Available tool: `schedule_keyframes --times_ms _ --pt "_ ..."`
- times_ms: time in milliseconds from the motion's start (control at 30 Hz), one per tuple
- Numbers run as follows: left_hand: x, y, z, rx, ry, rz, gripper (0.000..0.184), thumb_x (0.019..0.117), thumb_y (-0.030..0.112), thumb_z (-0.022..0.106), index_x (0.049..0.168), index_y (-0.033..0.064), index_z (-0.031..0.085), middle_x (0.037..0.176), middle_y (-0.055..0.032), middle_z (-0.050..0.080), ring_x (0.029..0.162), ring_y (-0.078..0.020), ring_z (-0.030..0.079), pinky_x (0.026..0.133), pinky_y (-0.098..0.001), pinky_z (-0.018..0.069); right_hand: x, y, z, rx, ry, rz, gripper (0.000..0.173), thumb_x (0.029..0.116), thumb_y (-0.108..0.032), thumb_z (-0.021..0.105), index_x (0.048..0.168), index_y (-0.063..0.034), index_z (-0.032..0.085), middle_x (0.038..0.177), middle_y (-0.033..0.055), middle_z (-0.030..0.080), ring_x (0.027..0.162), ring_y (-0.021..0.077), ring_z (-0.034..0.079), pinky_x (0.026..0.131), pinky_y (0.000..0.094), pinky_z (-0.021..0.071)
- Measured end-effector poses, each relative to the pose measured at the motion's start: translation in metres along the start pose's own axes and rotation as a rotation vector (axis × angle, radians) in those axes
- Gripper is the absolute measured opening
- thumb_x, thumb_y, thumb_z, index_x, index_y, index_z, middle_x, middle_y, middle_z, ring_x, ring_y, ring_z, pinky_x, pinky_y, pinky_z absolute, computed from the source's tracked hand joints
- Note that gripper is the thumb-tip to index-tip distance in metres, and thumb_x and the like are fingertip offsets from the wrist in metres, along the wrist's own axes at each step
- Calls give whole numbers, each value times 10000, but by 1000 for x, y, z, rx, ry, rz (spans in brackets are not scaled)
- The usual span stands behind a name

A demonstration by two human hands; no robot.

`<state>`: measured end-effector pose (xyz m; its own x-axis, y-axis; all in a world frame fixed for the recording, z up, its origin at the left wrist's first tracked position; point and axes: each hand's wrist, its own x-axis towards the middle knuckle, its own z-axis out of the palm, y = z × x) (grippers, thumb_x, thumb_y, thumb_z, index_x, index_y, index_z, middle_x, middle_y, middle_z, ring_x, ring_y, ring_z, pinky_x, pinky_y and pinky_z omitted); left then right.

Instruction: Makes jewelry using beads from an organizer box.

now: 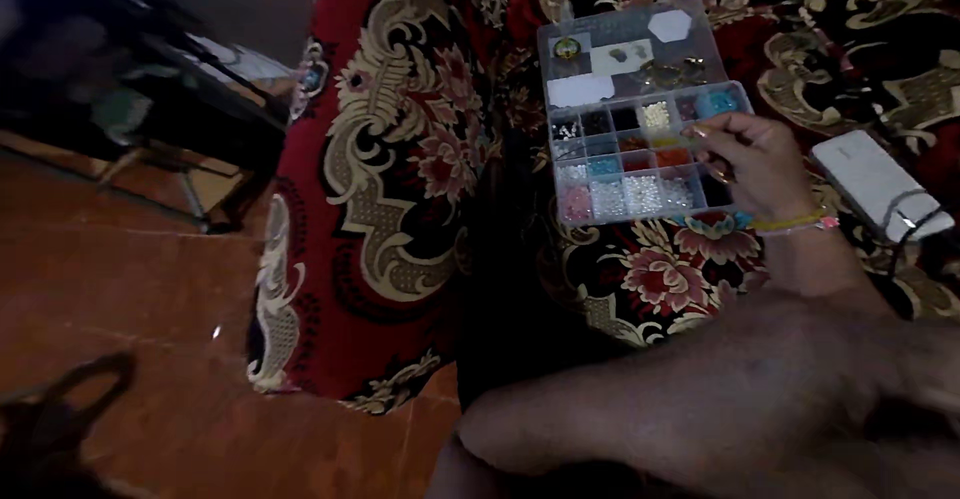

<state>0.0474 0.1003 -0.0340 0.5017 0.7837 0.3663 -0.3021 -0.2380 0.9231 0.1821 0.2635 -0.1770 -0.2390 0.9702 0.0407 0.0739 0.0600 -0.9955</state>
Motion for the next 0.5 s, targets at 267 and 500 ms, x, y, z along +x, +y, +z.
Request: schedule_keyframes --times_ms 267,500 --pt "-32 24 -123 1126 810 -329 260 1000 96 613 1247 58 686 952 -42 749 707 -68 692 625 -257 592 -3 -2 -2 -51 3 34 110 1026 -149 599 1017 -97 696 766 -81 631 568 -22 519 527 151 454" --pt "-62 30 -163 1207 831 -628 244 981 163 675 1214 114 733 993 -81 739 825 -172 693 782 -413 574 -5 -3 2 -56 16 35 72 1005 -115 632 986 -86 694 765 -77 652 580 -26 546 541 145 476"
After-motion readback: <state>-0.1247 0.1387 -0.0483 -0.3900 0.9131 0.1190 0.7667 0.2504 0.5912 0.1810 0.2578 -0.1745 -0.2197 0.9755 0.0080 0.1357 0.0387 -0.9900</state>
